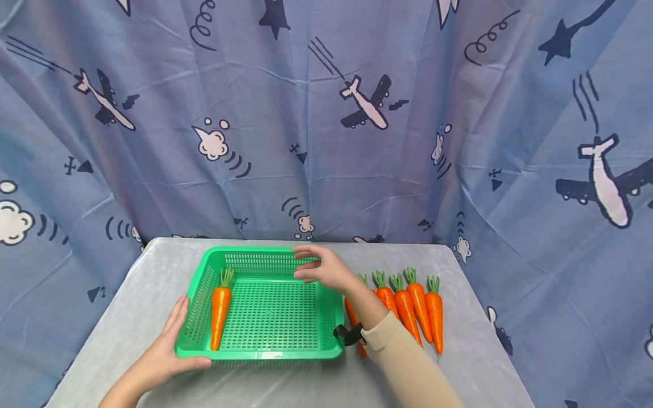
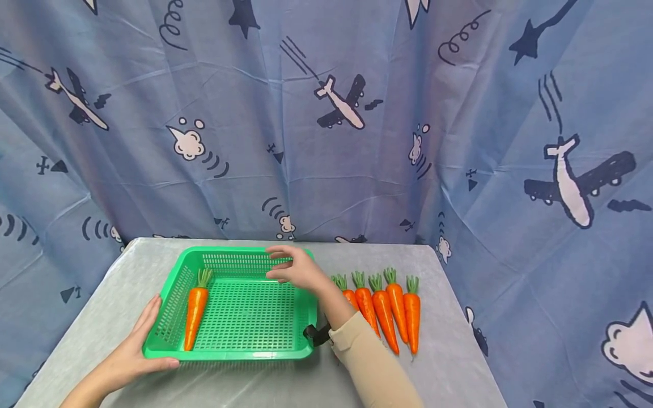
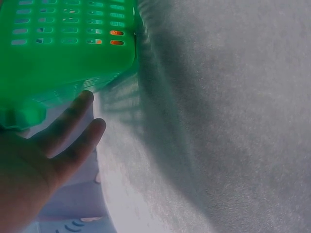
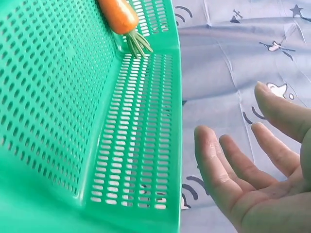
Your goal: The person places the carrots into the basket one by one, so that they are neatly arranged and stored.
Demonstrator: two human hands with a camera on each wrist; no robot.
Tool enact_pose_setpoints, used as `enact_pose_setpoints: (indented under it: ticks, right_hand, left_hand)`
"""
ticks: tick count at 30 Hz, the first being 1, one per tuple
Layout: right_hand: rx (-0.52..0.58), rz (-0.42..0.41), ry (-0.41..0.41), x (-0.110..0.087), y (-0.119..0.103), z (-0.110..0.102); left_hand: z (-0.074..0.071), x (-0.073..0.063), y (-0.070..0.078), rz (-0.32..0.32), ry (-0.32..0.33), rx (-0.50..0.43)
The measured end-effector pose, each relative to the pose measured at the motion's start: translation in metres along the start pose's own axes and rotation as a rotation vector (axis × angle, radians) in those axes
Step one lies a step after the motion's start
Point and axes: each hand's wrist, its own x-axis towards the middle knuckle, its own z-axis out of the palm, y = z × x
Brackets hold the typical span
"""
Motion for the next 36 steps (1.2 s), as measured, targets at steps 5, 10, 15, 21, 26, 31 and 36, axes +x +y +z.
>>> enact_pose_setpoints:
  ticks: [5, 10, 15, 21, 26, 31, 36]
  right_hand:
    - [-0.01, 0.009, 0.021, -0.005, 0.0, -0.007]
    - [0.005, 0.011, 0.041, -0.01, 0.003, -0.012]
    - [0.017, 0.005, 0.045, -0.015, 0.006, -0.021]
    - [0.028, 0.024, 0.055, -0.02, 0.01, -0.031]
    - [0.024, 0.026, 0.068, -0.028, 0.012, -0.038]
    - [0.026, 0.038, 0.1, -0.035, 0.015, -0.046]
    - [0.028, 0.04, 0.121, -0.041, 0.02, -0.053]
  left_hand:
    - [0.0, 0.001, 0.001, 0.014, 0.006, 0.004]
    - [-0.001, 0.001, 0.0, 0.019, 0.007, 0.014]
    - [0.0, 0.001, 0.0, 0.028, 0.01, 0.017]
    - [0.0, 0.001, -0.001, 0.021, 0.007, 0.012]
    - [0.0, 0.0, -0.001, 0.017, 0.012, 0.019]
    - [0.0, 0.0, -0.001, 0.019, 0.014, 0.015]
    - [0.001, 0.001, -0.001, 0.025, 0.015, 0.012]
